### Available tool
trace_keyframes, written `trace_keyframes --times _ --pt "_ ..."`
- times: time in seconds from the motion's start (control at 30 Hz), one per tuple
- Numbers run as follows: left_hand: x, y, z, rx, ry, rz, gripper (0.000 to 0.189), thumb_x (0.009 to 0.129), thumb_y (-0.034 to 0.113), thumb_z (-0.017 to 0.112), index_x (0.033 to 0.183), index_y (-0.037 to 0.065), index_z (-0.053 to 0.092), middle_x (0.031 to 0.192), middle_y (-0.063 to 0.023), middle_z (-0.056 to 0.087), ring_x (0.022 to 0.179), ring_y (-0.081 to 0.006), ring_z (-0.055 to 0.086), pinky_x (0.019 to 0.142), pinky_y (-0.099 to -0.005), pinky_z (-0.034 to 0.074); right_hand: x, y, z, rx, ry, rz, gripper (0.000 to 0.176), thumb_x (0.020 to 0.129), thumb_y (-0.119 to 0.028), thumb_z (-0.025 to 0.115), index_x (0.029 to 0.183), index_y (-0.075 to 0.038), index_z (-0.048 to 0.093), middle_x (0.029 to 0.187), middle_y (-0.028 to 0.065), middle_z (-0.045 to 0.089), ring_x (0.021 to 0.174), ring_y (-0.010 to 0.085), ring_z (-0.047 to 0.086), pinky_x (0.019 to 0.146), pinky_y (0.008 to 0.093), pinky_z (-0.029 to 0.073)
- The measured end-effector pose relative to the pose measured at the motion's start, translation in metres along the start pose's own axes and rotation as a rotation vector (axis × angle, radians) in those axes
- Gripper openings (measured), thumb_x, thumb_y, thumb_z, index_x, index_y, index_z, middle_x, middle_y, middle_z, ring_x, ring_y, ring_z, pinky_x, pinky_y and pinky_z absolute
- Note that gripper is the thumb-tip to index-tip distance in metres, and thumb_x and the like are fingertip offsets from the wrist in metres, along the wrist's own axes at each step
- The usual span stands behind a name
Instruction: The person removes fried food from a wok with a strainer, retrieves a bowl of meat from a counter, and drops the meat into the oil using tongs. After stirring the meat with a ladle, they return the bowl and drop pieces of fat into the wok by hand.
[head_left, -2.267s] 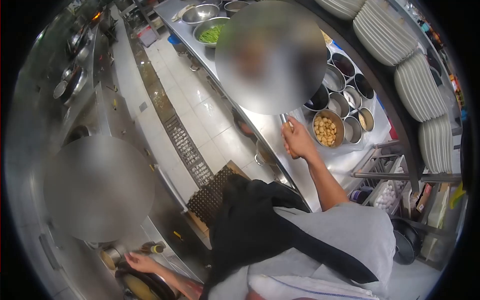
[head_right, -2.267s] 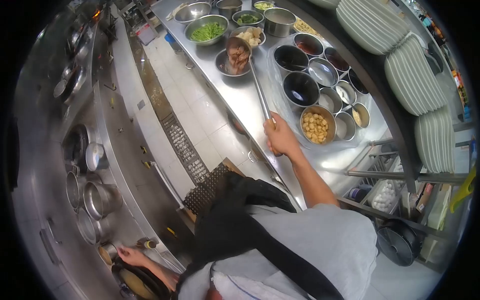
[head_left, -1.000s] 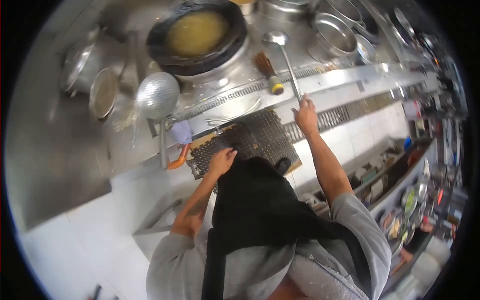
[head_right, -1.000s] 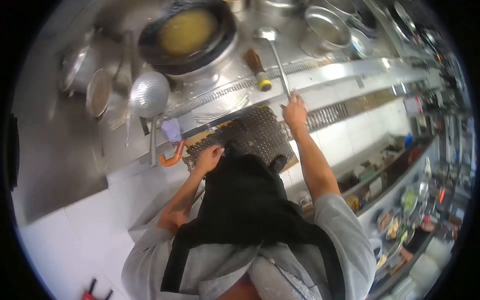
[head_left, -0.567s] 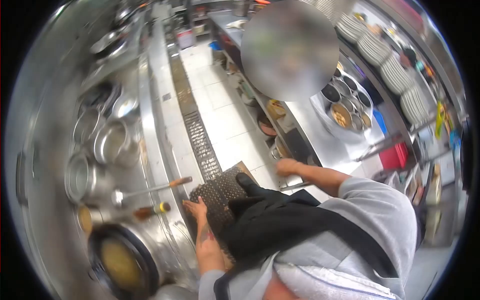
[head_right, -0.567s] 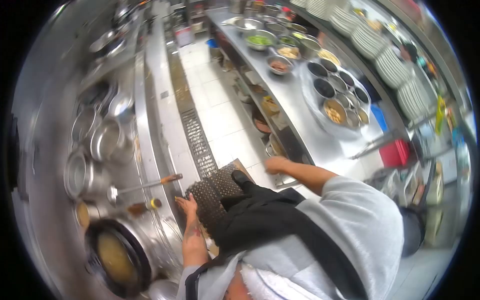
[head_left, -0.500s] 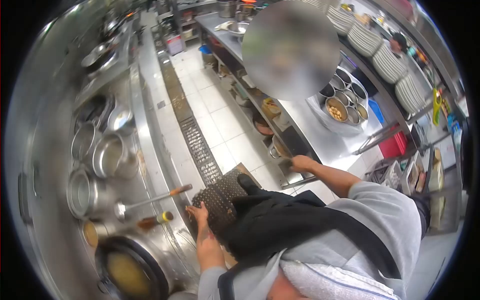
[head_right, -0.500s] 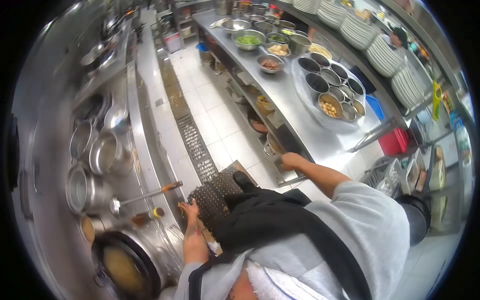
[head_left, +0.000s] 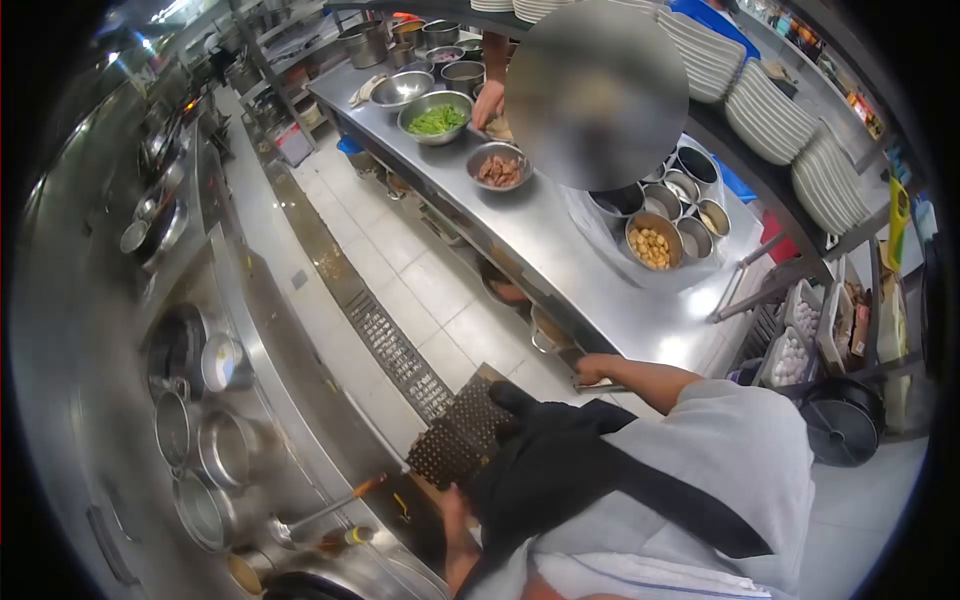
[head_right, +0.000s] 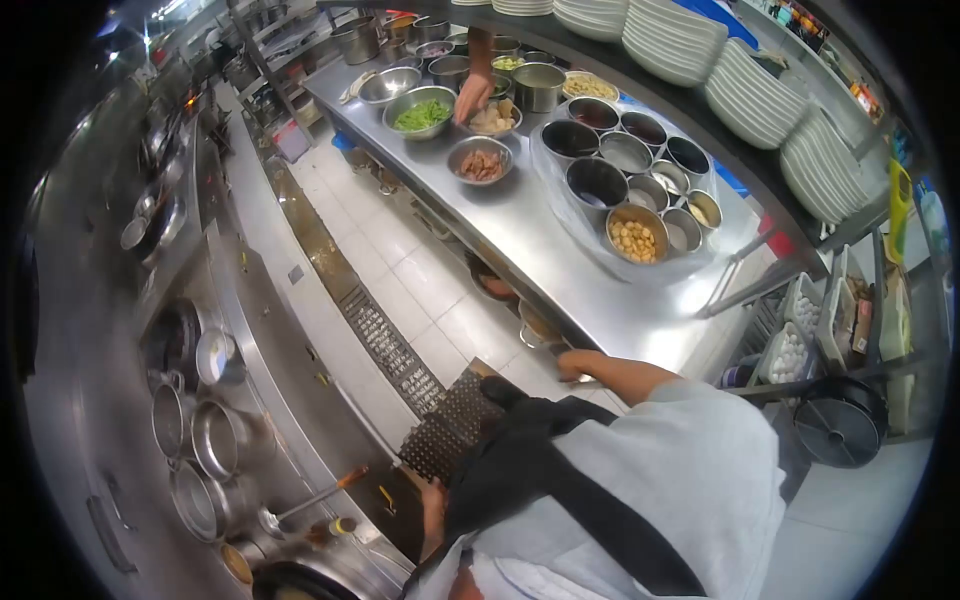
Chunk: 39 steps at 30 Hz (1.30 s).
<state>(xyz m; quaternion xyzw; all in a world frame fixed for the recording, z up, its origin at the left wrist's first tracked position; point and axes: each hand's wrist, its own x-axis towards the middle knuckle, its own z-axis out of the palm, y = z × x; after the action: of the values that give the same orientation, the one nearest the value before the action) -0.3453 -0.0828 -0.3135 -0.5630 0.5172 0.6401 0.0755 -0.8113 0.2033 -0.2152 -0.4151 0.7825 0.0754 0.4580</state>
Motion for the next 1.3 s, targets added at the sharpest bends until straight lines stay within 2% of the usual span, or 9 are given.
trace_keyframes --times 0.23,0.8,0.87,0.93,1.0,1.1,1.17,1.2,1.3 --pt "-0.082 -0.034 0.009 0.455 0.354 -0.064 0.039 0.096 0.043 0.051 0.086 0.007 0.064 0.071 -0.0093 0.062 0.062 -0.0269 0.061 0.054 -0.0428 0.046 0.111 -0.046 -0.162 0.285 0.466 -0.221 0.049 0.084 -0.035 0.061 0.120 -0.003 0.062 0.110 0.0215 0.067 0.105 0.0386 0.063 0.091 0.0449 0.050" --pt "-0.254 -0.094 -0.054 0.600 0.831 -0.222 0.033 0.089 0.036 0.057 0.102 0.007 0.068 0.089 -0.0145 0.068 0.081 -0.0294 0.066 0.069 -0.0418 0.051 0.157 -0.171 -0.148 -0.102 0.039 -0.420 0.035 0.079 -0.028 0.059 0.099 -0.001 0.071 0.103 0.0224 0.068 0.099 0.0381 0.065 0.087 0.0455 0.052" --pt "-0.287 -0.129 -0.063 0.910 0.890 -0.174 0.034 0.088 0.035 0.058 0.104 0.007 0.069 0.091 -0.0151 0.068 0.083 -0.0297 0.067 0.071 -0.0417 0.051 0.157 -0.202 -0.153 -0.113 0.039 -0.451 0.036 0.077 -0.029 0.060 0.099 -0.002 0.071 0.099 0.0224 0.069 0.096 0.0389 0.066 0.085 0.0463 0.052" --pt "-0.312 -0.174 -0.072 1.625 1.039 -0.043 0.034 0.087 0.034 0.059 0.106 0.007 0.069 0.093 -0.0157 0.069 0.085 -0.0300 0.068 0.073 -0.0415 0.052 0.175 -0.231 -0.143 -0.260 0.049 -0.540 0.043 0.077 -0.033 0.064 0.107 -0.003 0.068 0.100 0.0222 0.069 0.097 0.0395 0.065 0.084 0.0465 0.052" --pt "-0.330 -0.051 -0.057 0.943 0.431 -0.701 0.054 0.095 0.025 0.046 0.145 0.005 0.039 0.149 -0.0163 0.039 0.135 -0.0297 0.042 0.111 -0.0407 0.034 0.174 -0.261 -0.136 -0.228 0.100 -0.527 0.050 0.080 -0.035 0.067 0.117 -0.002 0.064 0.103 0.0248 0.067 0.099 0.0376 0.065 0.084 0.0462 0.052" --pt "-0.294 -0.305 -0.013 1.077 1.344 -0.414 0.032 0.086 0.031 0.058 0.114 0.015 0.063 0.079 -0.0068 0.066 0.069 -0.0273 0.063 0.058 -0.0436 0.047 0.136 -0.322 -0.135 -0.114 0.115 -0.769 0.046 0.086 -0.029 0.066 0.122 0.000 0.061 0.101 0.0232 0.069 0.089 0.0307 0.069 0.081 0.0391 0.053" --pt "-0.322 -0.247 -0.010 0.659 1.231 -0.584 0.030 0.086 0.036 0.060 0.095 0.010 0.071 0.078 -0.0183 0.067 0.074 -0.0338 0.065 0.065 -0.0465 0.050 0.137 -0.357 -0.117 -0.135 0.064 -0.773 0.042 0.087 -0.028 0.067 0.120 -0.002 0.063 0.105 0.0189 0.070 0.099 0.0338 0.067 0.088 0.0408 0.051" --pt "-0.325 -0.219 -0.011 -0.105 1.555 -0.583 0.046 0.088 0.046 0.056 0.095 0.004 0.071 0.088 -0.0250 0.068 0.087 -0.0406 0.065 0.077 -0.0483 0.051 0.133 -0.376 -0.108 -0.159 0.087 -0.768 0.040 0.088 -0.026 0.066 0.119 -0.002 0.063 0.104 0.0183 0.070 0.098 0.0341 0.067 0.089 0.0409 0.051" --pt "-0.323 -0.204 -0.025 -0.392 1.656 -0.741 0.075 0.079 0.064 0.062 0.099 -0.008 0.067 0.107 -0.0297 0.065 0.101 -0.0421 0.063 0.089 -0.0466 0.049 0.117 -0.426 -0.082 -0.195 0.177 -0.876 0.038 0.089 -0.026 0.064 0.118 -0.002 0.064 0.100 0.0193 0.070 0.096 0.0335 0.068 0.084 0.0399 0.052"
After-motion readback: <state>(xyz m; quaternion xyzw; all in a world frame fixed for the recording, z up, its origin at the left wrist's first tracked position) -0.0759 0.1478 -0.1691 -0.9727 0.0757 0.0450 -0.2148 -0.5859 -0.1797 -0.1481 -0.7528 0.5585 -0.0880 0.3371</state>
